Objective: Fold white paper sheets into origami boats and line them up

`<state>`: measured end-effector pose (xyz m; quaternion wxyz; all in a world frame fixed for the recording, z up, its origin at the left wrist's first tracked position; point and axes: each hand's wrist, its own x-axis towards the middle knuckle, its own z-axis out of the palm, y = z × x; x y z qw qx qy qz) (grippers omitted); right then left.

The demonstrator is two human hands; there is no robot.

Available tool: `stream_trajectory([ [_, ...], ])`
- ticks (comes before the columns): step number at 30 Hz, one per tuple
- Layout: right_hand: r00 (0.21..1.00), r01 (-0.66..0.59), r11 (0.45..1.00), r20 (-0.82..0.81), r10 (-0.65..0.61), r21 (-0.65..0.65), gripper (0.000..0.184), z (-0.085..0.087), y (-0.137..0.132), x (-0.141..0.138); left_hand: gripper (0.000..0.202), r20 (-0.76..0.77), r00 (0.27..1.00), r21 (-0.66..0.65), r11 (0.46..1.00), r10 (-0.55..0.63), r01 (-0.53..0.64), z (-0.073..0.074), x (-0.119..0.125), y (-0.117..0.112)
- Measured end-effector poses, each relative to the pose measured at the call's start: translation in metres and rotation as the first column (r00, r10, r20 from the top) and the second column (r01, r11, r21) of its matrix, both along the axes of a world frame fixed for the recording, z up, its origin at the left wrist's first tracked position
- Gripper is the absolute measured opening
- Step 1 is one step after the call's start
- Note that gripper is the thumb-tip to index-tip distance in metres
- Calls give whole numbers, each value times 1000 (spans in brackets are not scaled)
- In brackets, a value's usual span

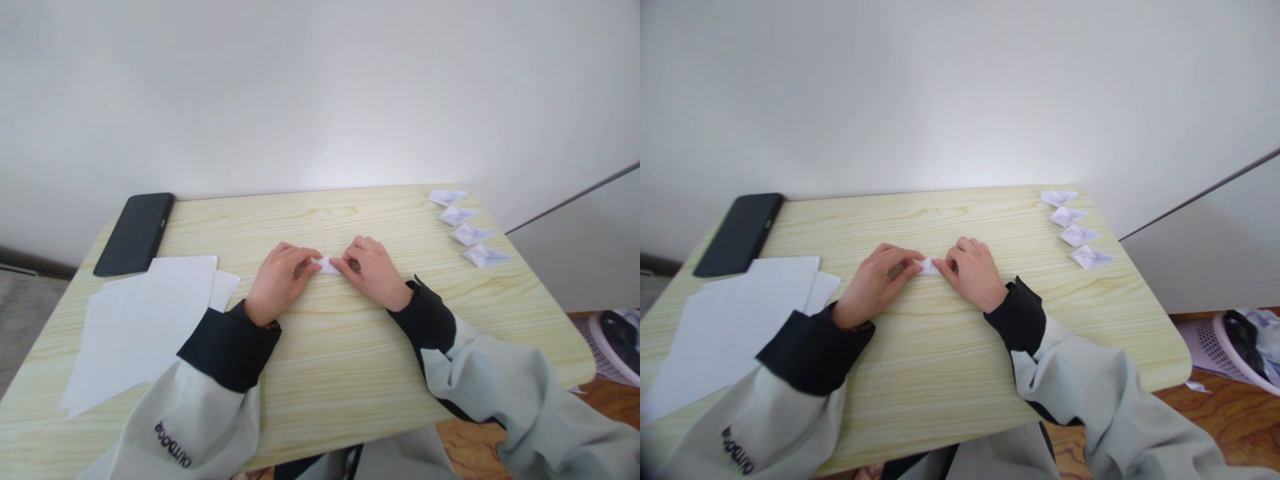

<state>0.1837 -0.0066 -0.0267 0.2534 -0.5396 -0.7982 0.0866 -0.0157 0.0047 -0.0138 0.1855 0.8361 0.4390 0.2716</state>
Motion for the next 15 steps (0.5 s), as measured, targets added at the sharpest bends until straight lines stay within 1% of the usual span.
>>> stream_trajectory([
  [7, 999, 1, 1000, 40, -1, -19, 37, 1, 1, 0, 23, -66, 998, 56, 998, 4, 0, 1, 2, -3],
  [13, 998, 4, 1000, 61, -2, -31, 35, 2, 2, 0, 22, -76, 996, 50, 998, 42, -38, 2, 5, -5],
  [15, 998, -2, 999, 65, 5, -39, 34, 2, 2, 1, 20, -108, 990, 33, 996, 85, -82, 2, 6, -7],
])
